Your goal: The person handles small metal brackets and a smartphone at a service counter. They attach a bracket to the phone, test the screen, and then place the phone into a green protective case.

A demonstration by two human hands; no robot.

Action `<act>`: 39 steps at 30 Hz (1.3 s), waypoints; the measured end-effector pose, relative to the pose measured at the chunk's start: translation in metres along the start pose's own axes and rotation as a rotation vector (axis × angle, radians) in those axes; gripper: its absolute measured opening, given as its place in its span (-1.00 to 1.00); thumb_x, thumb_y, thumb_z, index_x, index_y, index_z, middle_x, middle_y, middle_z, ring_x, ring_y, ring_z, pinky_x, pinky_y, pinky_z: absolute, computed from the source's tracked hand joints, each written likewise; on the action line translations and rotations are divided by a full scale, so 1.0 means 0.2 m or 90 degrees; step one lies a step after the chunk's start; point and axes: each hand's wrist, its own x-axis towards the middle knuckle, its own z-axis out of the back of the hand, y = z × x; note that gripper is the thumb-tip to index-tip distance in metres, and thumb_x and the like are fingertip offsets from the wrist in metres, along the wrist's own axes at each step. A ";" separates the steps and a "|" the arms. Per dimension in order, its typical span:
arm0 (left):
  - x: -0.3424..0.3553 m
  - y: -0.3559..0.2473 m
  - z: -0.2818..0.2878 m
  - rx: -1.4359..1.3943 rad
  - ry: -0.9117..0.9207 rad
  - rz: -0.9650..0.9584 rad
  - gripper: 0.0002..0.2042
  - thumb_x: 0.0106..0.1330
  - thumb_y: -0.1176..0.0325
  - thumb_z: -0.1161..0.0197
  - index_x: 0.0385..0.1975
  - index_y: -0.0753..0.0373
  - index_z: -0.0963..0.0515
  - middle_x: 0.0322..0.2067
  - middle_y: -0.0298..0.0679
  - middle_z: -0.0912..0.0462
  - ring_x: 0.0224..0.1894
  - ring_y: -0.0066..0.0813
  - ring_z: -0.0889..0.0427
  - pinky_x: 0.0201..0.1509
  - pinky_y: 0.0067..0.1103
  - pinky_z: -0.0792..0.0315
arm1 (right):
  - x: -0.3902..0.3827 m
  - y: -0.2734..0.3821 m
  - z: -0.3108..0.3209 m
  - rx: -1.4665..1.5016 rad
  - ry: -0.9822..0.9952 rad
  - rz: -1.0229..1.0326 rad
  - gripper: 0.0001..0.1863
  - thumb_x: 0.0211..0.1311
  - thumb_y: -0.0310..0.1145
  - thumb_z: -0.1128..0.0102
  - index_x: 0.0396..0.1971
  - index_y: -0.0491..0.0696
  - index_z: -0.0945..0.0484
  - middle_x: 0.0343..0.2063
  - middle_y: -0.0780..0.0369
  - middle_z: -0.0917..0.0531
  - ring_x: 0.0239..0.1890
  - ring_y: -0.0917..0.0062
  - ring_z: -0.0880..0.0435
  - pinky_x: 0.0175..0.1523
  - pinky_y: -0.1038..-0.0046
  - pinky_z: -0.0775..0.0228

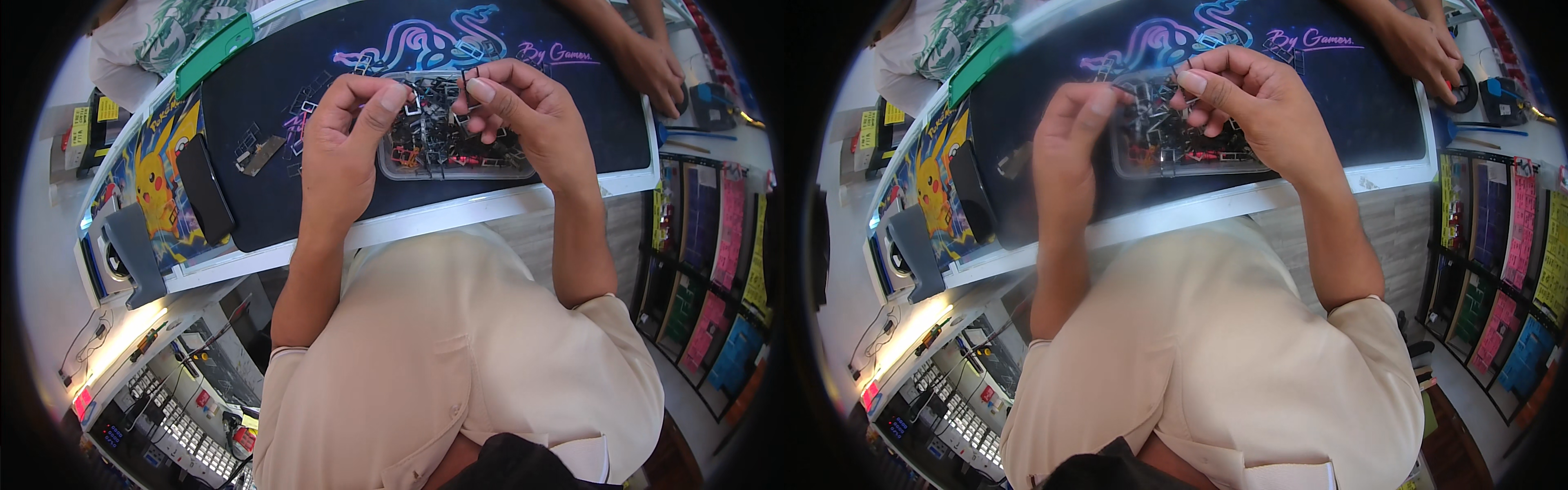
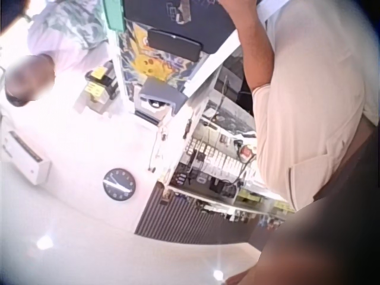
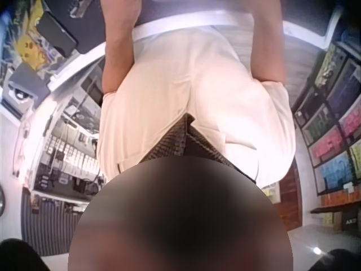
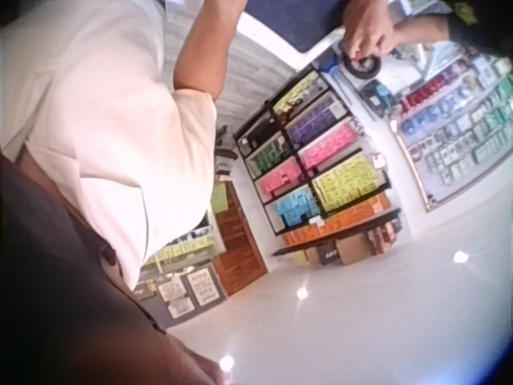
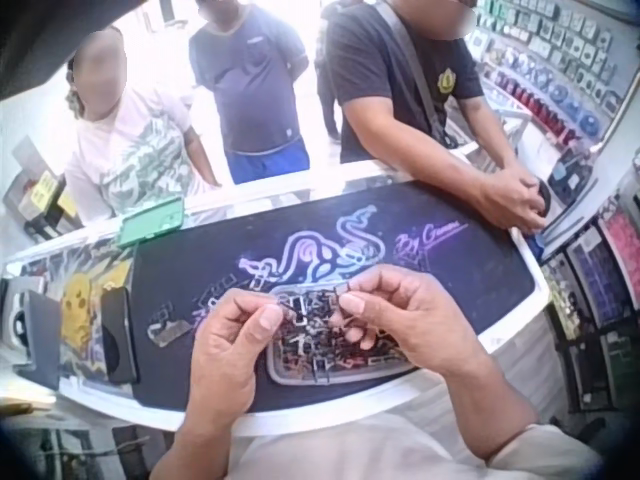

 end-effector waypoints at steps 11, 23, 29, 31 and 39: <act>-0.08 -0.01 0.13 -0.086 -0.070 -0.075 -0.82 0.60 0.31 -0.29 -0.06 0.32 -0.62 -0.11 -0.22 -0.74 -0.01 -0.51 -0.68 0.23 -0.53 -0.47 | -0.03 -0.03 -0.02 0.135 0.018 0.004 -0.72 0.62 -0.30 -0.22 0.07 -0.20 -0.65 -0.05 0.06 -0.77 -0.13 0.45 -0.82 0.03 0.48 -0.72; -0.21 -0.02 0.25 0.598 -0.144 -0.250 -0.76 0.32 0.27 -0.54 -0.06 0.11 -0.74 -0.04 -0.23 -0.68 0.16 -0.20 -0.49 0.37 -0.31 -0.26 | -0.01 -0.02 -0.09 0.362 0.070 -0.020 -0.56 0.61 -0.21 -0.24 0.20 -0.27 -0.64 0.03 0.12 -0.76 -0.05 0.46 -0.78 0.11 0.48 -0.71; -0.11 -0.03 -0.01 0.265 -0.012 -0.200 -0.84 0.46 0.24 -0.41 -0.15 0.17 -0.67 -0.10 -0.31 -0.68 0.04 -0.33 -0.48 0.25 -0.38 -0.30 | -0.04 0.00 -0.26 0.206 0.005 -0.014 -0.61 0.59 -0.19 -0.28 0.11 -0.23 -0.73 -0.07 0.20 -0.79 -0.11 0.58 -0.73 0.04 0.54 -0.63; -0.12 -0.05 -0.03 0.071 0.011 -0.053 -0.82 0.57 0.21 -0.31 -0.14 0.20 -0.63 -0.11 -0.33 -0.67 0.00 -0.40 -0.47 0.19 -0.42 -0.31 | -0.04 0.02 -0.29 0.161 -0.008 0.016 -0.62 0.61 -0.18 -0.26 0.08 -0.21 -0.75 -0.11 0.21 -0.79 -0.14 0.61 -0.71 0.01 0.56 -0.60; -0.28 -0.20 0.23 -0.711 0.078 0.132 -0.73 0.75 0.22 0.07 -0.07 0.24 -0.52 -0.13 -0.23 -0.47 -0.05 -0.34 -0.45 0.04 -0.43 -0.39 | 0.03 0.10 -0.48 0.015 0.074 0.184 -0.66 0.66 -0.22 -0.17 -0.02 -0.21 -0.74 -0.18 0.27 -0.77 -0.17 0.63 -0.68 0.00 0.54 -0.53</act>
